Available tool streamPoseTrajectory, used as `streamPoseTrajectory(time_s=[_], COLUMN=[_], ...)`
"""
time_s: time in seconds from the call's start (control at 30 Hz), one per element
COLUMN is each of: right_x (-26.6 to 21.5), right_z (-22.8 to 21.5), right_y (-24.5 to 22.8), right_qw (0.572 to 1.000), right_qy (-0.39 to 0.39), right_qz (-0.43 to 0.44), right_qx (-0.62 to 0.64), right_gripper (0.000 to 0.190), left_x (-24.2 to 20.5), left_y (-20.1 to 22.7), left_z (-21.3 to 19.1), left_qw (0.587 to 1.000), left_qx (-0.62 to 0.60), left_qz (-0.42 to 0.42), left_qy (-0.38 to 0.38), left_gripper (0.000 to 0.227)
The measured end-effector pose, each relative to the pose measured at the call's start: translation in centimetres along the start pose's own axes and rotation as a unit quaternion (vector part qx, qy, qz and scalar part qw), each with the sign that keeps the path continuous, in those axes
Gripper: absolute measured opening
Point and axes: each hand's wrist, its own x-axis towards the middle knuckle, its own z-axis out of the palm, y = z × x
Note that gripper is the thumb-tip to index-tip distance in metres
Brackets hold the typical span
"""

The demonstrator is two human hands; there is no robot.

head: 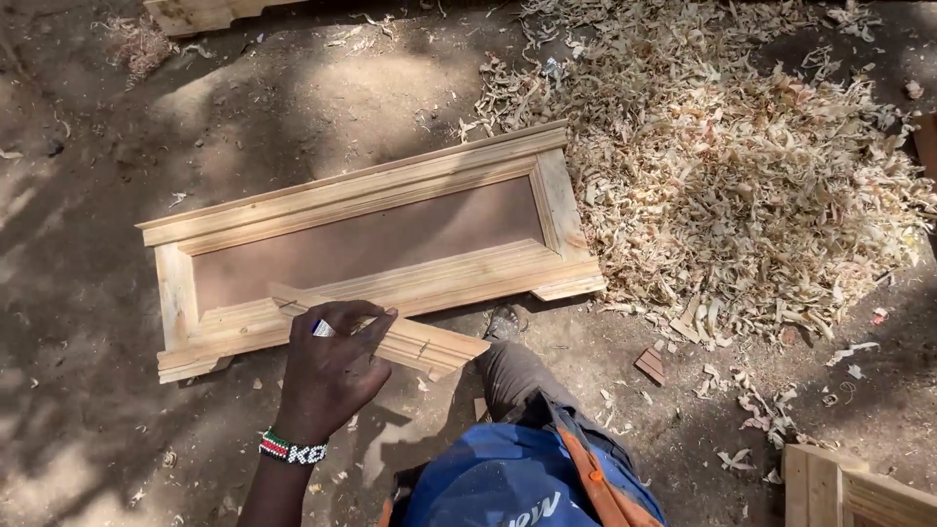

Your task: Attaching decorative wooden strips to a frame by applying glue and hammering nails.

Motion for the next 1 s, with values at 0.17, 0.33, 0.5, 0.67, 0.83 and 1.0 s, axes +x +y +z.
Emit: streamPoseTrajectory(time_s=[0.17,0.33,0.5,0.67,0.83,1.0], right_x=[7.4,9.7,0.6,-2.4,-3.2,-2.3], right_z=[3.5,7.8,4.8,6.2,9.8,17.9], right_y=[-16.2,-30.0,-40.2,-40.7,-37.3,-31.2], right_qw=[1.000,0.951,0.976,0.958,0.875,0.818], right_qy=[-0.009,-0.004,-0.058,-0.080,-0.055,0.018], right_qz=[0.028,0.031,-0.002,0.044,0.225,0.324], right_qx=[-0.003,0.306,0.210,0.273,0.426,0.475], right_gripper=[0.042,0.027,0.038,0.041,0.032,0.026], left_x=[14.5,25.8,32.2,36.2,42.2,50.1], left_y=[-4.4,-6.1,-6.9,-9.0,-10.6,-13.9], left_z=[3.8,4.4,5.3,8.2,11.9,16.2], left_qw=[0.996,0.986,0.982,0.968,0.945,0.903], left_qx=[-0.041,-0.071,-0.092,-0.094,-0.082,-0.059], left_qz=[0.074,0.130,0.148,0.174,0.234,0.324], left_qy=[-0.027,-0.072,-0.073,-0.151,-0.212,-0.275], left_gripper=[0.061,0.059,0.056,0.059,0.067,0.058])
